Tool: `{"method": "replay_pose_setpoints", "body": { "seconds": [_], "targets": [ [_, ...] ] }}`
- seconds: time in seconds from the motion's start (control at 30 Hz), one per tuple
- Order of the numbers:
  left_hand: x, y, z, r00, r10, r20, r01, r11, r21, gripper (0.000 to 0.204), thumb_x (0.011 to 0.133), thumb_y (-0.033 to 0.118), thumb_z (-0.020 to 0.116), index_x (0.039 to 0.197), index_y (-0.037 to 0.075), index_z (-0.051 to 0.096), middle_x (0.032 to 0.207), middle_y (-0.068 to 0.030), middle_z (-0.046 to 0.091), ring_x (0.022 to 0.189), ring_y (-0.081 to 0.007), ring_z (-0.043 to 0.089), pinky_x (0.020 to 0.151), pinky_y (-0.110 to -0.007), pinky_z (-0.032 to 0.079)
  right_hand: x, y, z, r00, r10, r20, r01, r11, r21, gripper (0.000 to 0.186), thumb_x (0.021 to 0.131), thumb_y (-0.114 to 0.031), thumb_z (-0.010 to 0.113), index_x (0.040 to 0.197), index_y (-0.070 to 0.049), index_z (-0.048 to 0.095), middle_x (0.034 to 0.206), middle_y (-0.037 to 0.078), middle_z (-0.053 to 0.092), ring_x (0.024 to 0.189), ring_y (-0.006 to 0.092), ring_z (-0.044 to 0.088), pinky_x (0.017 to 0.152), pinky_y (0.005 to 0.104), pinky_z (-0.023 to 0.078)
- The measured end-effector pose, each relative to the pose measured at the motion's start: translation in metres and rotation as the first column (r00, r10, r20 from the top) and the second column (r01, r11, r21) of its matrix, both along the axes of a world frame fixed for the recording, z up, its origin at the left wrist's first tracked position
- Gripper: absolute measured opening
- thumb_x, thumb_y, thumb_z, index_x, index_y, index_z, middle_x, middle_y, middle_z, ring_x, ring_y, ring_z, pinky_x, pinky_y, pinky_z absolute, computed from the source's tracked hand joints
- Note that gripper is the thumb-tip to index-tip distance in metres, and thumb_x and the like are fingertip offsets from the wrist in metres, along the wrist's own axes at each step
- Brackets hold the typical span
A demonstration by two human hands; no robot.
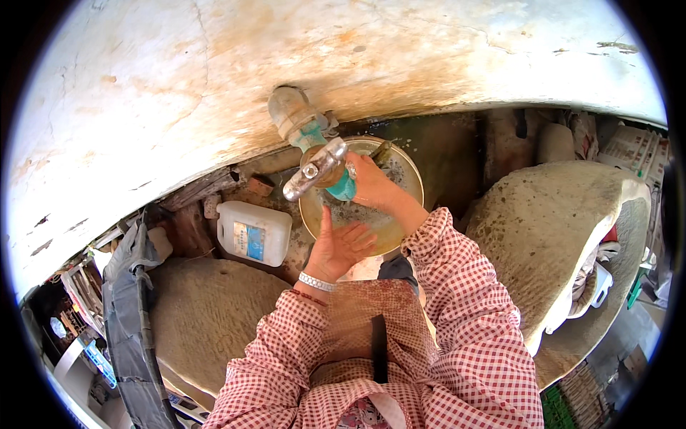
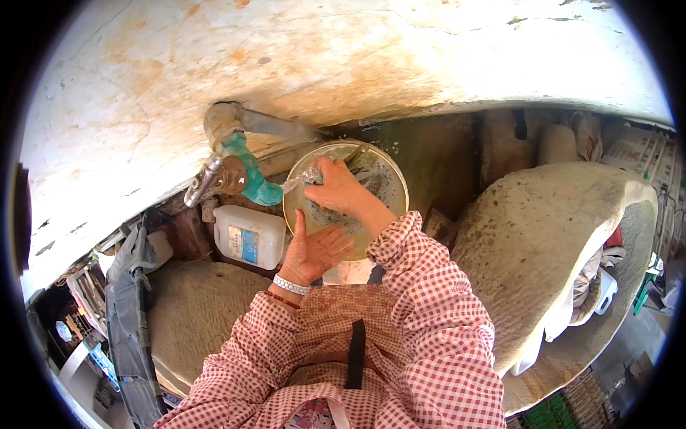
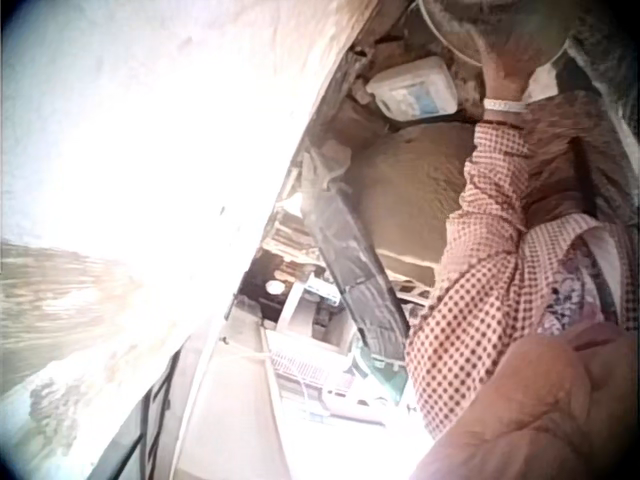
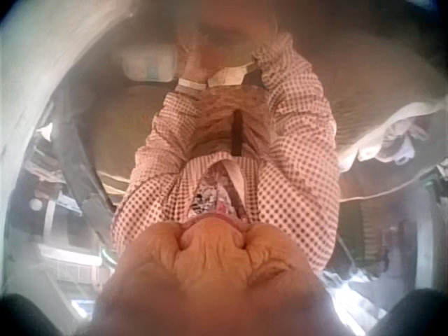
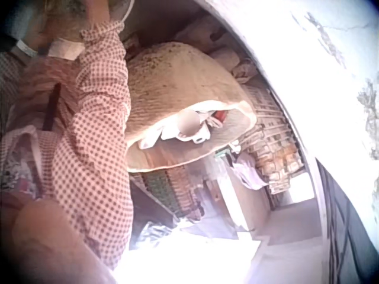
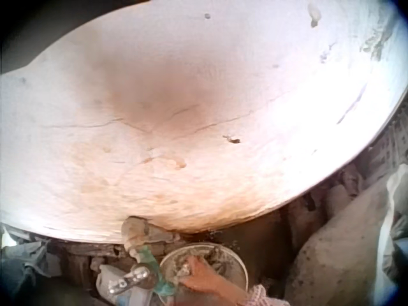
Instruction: The person walks to an outdoor washing area and washes a pair of rubber gloves under a running tap. They scrub the gloves with their hands and rinse them thoroughly in a yellow bucket before placing them inside.
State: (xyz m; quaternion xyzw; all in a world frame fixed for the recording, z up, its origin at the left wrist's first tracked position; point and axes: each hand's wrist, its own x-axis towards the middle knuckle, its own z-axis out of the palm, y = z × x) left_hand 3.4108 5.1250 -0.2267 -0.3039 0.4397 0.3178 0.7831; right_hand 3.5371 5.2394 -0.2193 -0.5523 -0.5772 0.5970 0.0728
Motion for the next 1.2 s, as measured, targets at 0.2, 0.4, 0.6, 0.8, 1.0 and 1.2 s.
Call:
{"method": "replay_pose_setpoints", "body": {
  "seconds": [0.2, 0.4, 0.6, 0.8, 1.0, 1.2],
  "targets": [
    [0.026, 0.043, -0.004, 0.956, 0.250, 0.154, -0.294, 0.818, 0.494, 0.072, 0.077, 0.064, 0.050, 0.118, 0.005, 0.049, 0.120, -0.0099, 0.052, 0.111, -0.0259, 0.049, 0.095, -0.044, 0.040, 0.005, -0.035, 0.021, 0.936, -0.161, -0.313, 0.206, 0.971, 0.118, 0.041, 0.080, -0.006, 0.054, 0.120, -0.009, 0.047, 0.114, 0.018, 0.048, 0.105, 0.0317, 0.050, 0.087, 0.0360, 0.042],
    [0.023, 0.056, -0.019, 0.925, 0.381, 0.019, -0.363, 0.865, 0.346, 0.032, 0.086, 0.032, 0.053, 0.105, 0.006, 0.057, 0.101, -0.0103, 0.062, 0.098, -0.0288, 0.057, 0.088, -0.043, 0.045, 0.030, -0.051, 0.010, 0.812, -0.472, -0.343, 0.490, 0.871, -0.038, 0.022, 0.090, -0.020, 0.055, 0.101, -0.002, 0.052, 0.082, 0.012, 0.060, 0.078, 0.0154, 0.056, 0.070, 0.0275, 0.045],
    [0.039, 0.065, -0.011, 0.938, 0.286, -0.197, -0.234, 0.940, 0.249, 0.028, 0.087, 0.034, 0.054, 0.101, 0.010, 0.059, 0.100, -0.0057, 0.063, 0.094, -0.0230, 0.060, 0.085, -0.037, 0.047, 0.042, -0.031, -0.060, 0.762, -0.611, -0.215, 0.632, 0.773, 0.045, 0.022, 0.084, -0.019, 0.063, 0.096, -0.004, 0.053, 0.081, 0.002, 0.057, 0.074, 0.0087, 0.050, 0.064, 0.0252, 0.044],
    [-0.011, 0.036, -0.068, 0.945, 0.323, 0.046, -0.291, 0.774, 0.562, 0.036, 0.086, 0.043, 0.054, 0.101, 0.010, 0.055, 0.097, -0.0038, 0.061, 0.086, -0.0204, 0.059, 0.077, -0.037, 0.049, -0.037, -0.047, 0.038, 0.931, -0.201, -0.305, 0.298, 0.900, 0.317, 0.022, 0.076, -0.022, 0.066, 0.078, -0.003, 0.055, 0.076, 0.018, 0.058, 0.071, 0.0321, 0.058, 0.069, 0.0391, 0.048],
    [0.033, 0.063, 0.007, 0.946, 0.139, -0.292, -0.104, 0.986, 0.132, 0.023, 0.085, 0.040, 0.052, 0.092, 0.018, 0.055, 0.088, 0.0053, 0.059, 0.076, -0.0151, 0.056, 0.058, -0.031, 0.043, -0.026, -0.012, -0.059, 0.919, -0.391, -0.053, 0.391, 0.882, 0.262, 0.030, 0.076, -0.030, 0.067, 0.075, -0.001, 0.059, 0.071, 0.018, 0.060, 0.065, 0.0361, 0.059, 0.059, 0.0400, 0.046],
    [0.031, 0.072, 0.003, 0.924, 0.038, -0.381, -0.016, 0.998, 0.061, 0.024, 0.092, 0.035, 0.040, 0.091, 0.017, 0.056, 0.079, 0.0035, 0.061, 0.062, -0.0121, 0.057, 0.045, -0.028, 0.039, 0.003, 0.008, -0.068, 0.827, -0.560, 0.043, 0.560, 0.828, 0.027, 0.029, 0.079, -0.028, 0.067, 0.076, -0.001, 0.058, 0.066, 0.009, 0.060, 0.058, 0.0203, 0.055, 0.057, 0.0350, 0.045]
  ]
}}
